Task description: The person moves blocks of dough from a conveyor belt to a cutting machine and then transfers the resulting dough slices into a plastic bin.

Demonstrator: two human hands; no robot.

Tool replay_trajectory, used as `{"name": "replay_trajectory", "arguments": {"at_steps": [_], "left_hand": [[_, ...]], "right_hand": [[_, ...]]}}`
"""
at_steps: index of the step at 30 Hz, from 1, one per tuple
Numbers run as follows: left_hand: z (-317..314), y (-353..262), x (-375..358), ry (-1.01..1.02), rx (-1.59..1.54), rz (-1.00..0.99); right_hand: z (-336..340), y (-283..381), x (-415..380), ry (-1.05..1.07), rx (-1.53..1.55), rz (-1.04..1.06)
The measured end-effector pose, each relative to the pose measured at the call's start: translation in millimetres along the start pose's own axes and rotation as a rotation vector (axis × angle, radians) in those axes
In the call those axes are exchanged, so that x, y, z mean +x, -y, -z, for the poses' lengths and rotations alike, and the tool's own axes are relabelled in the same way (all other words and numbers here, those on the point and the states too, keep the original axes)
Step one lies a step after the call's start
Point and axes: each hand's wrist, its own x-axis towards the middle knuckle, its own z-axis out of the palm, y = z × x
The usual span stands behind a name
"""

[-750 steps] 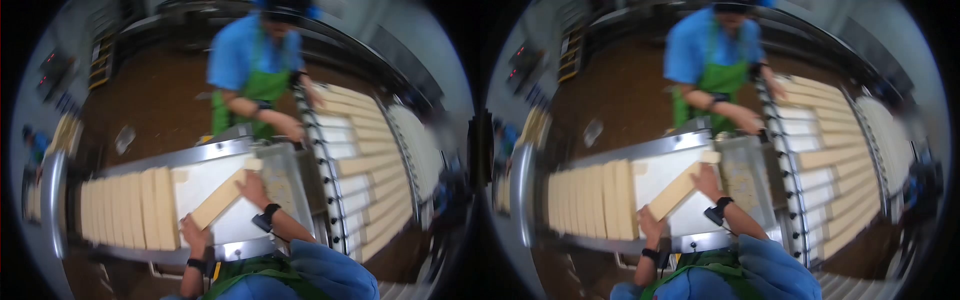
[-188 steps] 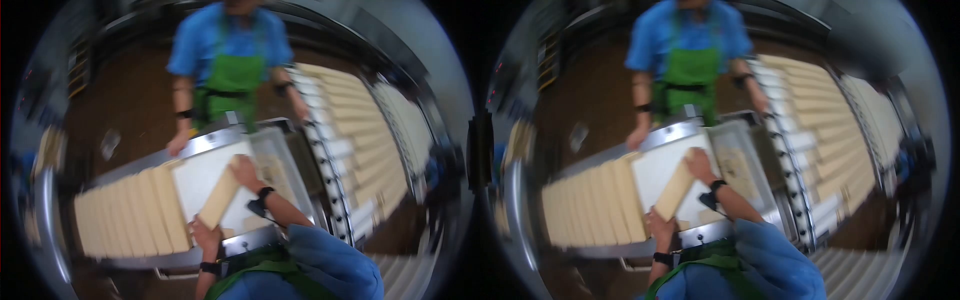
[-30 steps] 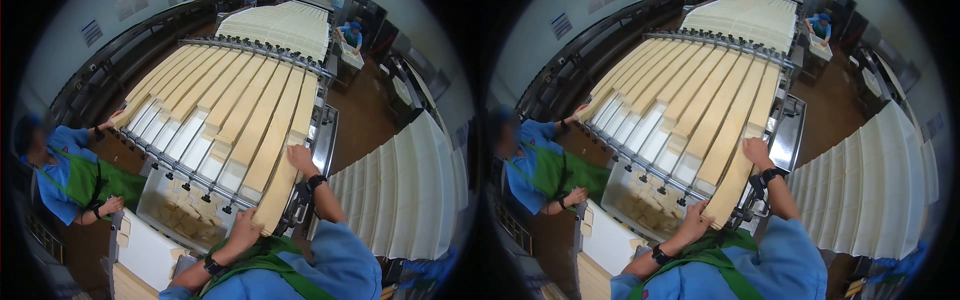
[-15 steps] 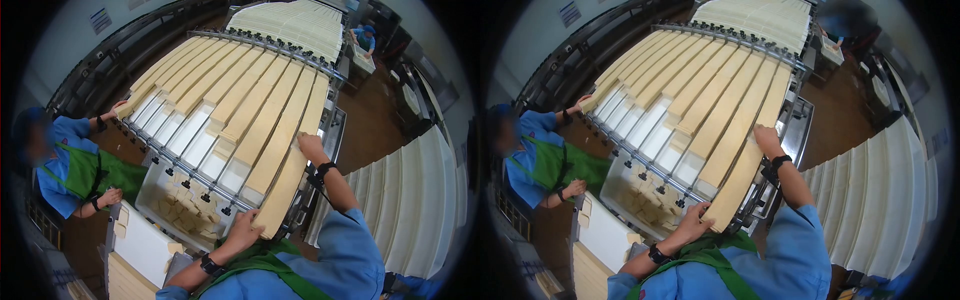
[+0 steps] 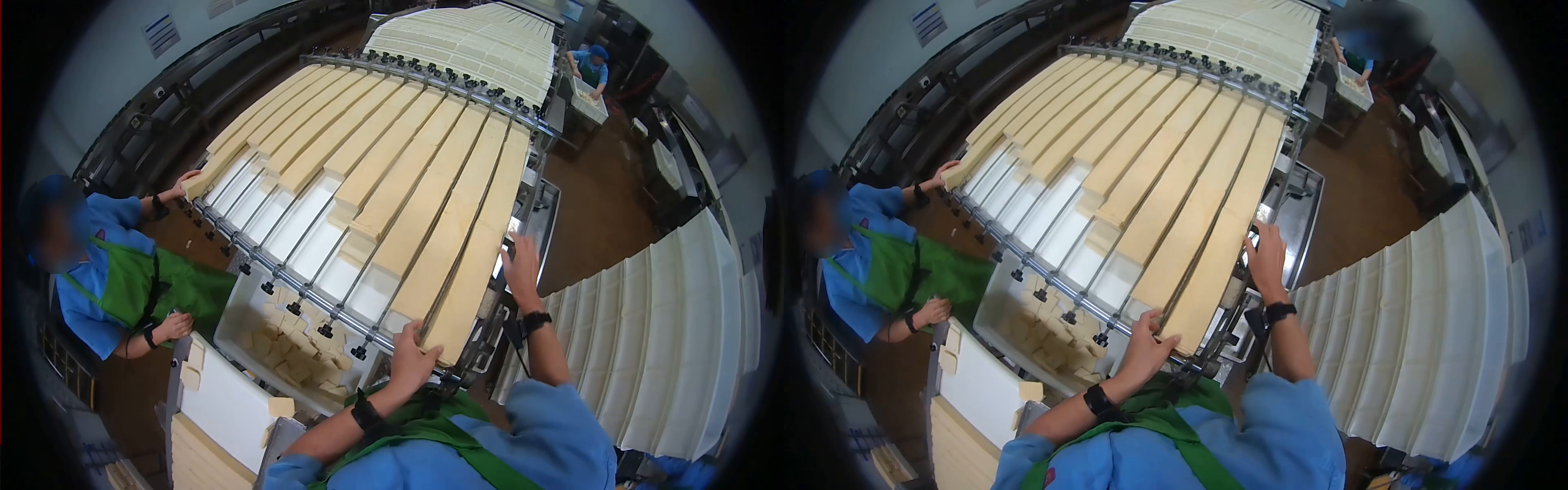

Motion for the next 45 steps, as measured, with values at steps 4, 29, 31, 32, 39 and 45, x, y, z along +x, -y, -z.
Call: {"name": "replay_trajectory", "arguments": {"at_steps": [4,29,31,32,39,45], "left_hand": [[-6.4,18.3,2.7,-0.043,0.007,-0.072],[194.4,179.8,-91.4,-0.918,0.051,-0.052],[218.3,181.2,-137.7,-0.97,-0.056,-0.03],[220.8,203.9,-155.4,-1.141,0.023,-0.004],[223.8,290.2,-295.1,-1.78,0.228,0.798],[241.6,312.1,-323.1,-1.697,-0.004,0.698]], "right_hand": [[6.1,22.9,-49.3,0.057,0.222,0.071],[-13.3,202.8,-111.4,0.432,0.037,0.657],[-36.7,261.8,-114.7,0.445,0.114,0.763],[-54.0,286.5,-118.8,0.52,0.282,0.812],[-156.1,536.8,-219.5,1.03,0.693,1.236],[-277.0,703.3,-350.8,1.041,0.801,1.494]]}}
